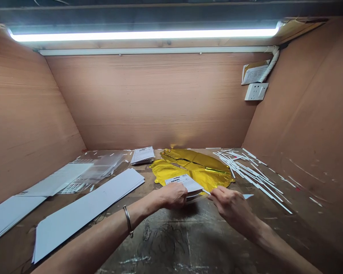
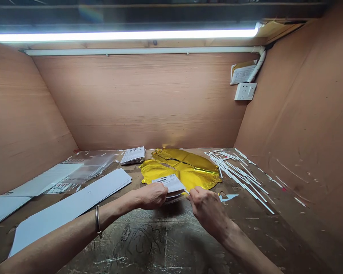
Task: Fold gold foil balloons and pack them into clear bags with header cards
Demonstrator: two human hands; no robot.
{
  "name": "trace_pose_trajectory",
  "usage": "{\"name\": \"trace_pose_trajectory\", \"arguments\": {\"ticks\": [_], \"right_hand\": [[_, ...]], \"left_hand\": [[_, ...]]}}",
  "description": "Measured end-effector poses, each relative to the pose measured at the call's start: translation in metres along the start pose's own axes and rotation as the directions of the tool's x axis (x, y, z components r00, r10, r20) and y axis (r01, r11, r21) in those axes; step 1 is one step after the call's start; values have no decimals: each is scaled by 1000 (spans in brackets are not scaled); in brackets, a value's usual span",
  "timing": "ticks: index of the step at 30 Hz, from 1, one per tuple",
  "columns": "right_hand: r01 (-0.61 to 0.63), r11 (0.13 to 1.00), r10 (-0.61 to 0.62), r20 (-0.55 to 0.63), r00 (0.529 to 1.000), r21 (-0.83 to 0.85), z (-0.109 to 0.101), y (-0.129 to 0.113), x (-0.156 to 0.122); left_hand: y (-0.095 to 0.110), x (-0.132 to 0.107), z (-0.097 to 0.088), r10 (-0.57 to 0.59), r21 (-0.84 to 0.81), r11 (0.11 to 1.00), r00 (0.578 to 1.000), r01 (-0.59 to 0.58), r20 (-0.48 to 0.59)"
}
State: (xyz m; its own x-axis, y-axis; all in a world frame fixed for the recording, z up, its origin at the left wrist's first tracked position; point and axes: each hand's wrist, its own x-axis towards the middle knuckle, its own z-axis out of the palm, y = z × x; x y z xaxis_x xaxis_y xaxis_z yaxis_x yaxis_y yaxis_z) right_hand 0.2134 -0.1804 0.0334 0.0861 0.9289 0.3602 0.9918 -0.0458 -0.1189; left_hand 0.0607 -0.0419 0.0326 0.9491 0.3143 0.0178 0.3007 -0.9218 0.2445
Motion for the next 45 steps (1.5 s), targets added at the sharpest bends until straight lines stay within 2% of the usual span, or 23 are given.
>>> {"name": "trace_pose_trajectory", "arguments": {"ticks": [2, 5, 10, 12, 14, 16, 17, 21, 28, 31, 33, 35, 37, 41, 45], "right_hand": [[-108, 986, 106, 17, 994, 127, 11, 2, 11], [-245, 902, 222, 104, 970, 355, 32, 6, 22], [-291, 790, 104, 349, 931, 540, 62, 8, 17], [-285, 767, 31, 410, 911, 575, 66, 8, 12], [-255, 765, -29, 426, 904, 592, 66, 10, 8], [-205, 782, -67, 407, 911, 588, 66, 11, 7], [-173, 798, -80, 387, 918, 577, 65, 11, 6], [-58, 869, -117, 318, 941, 491, 65, 7, 4], [1, 954, -85, 268, 960, 299, 68, -5, -9], [-24, 974, -34, 251, 967, 225, 67, -5, -18], [-51, 980, 12, 200, 980, 192, 63, -2, -23], [-46, 974, 23, 108, 994, 220, 58, 1, -26], [2, 951, -17, 44, 999, 310, 54, 2, -26], [57, 885, -111, 91, 990, 463, 59, 1, -17], [83, 883, -154, 119, 981, 462, 73, 0, -11]], "left_hand": [[3, -4, 5, 21, 27, 999, 999, -22, 37], [7, -13, 15, 20, 91, 995, 996, -29, 92], [4, -23, 22, -35, 227, 974, 988, -1, 152], [-1, -20, 26, -66, 229, 972, 995, 47, 76], [-9, -15, 35, -86, 209, 973, 994, 98, -68], [-17, -8, 49, -109, 178, 974, 981, 138, -162], [-22, -5, 57, -125, 160, 975, 977, 153, -172], [-34, 0, 81, -151, 97, 982, 979, 165, -134], [-36, 0, 84, -143, 92, 983, 980, 156, -137], [-36, 1, 86, -144, 96, 983, 979, 158, -141], [-37, 1, 87, -142, 101, 982, 980, 157, -143], [-38, 1, 88, -139, 107, 982, 980, 155, -141], [-38, 1, 88, -137, 115, 981, 981, 154, -140], [-37, 0, 87, -132, 127, 981, 981, 150, -145], [-37, 0, 87, -122, 139, 980, 982, 142, -147]]}}
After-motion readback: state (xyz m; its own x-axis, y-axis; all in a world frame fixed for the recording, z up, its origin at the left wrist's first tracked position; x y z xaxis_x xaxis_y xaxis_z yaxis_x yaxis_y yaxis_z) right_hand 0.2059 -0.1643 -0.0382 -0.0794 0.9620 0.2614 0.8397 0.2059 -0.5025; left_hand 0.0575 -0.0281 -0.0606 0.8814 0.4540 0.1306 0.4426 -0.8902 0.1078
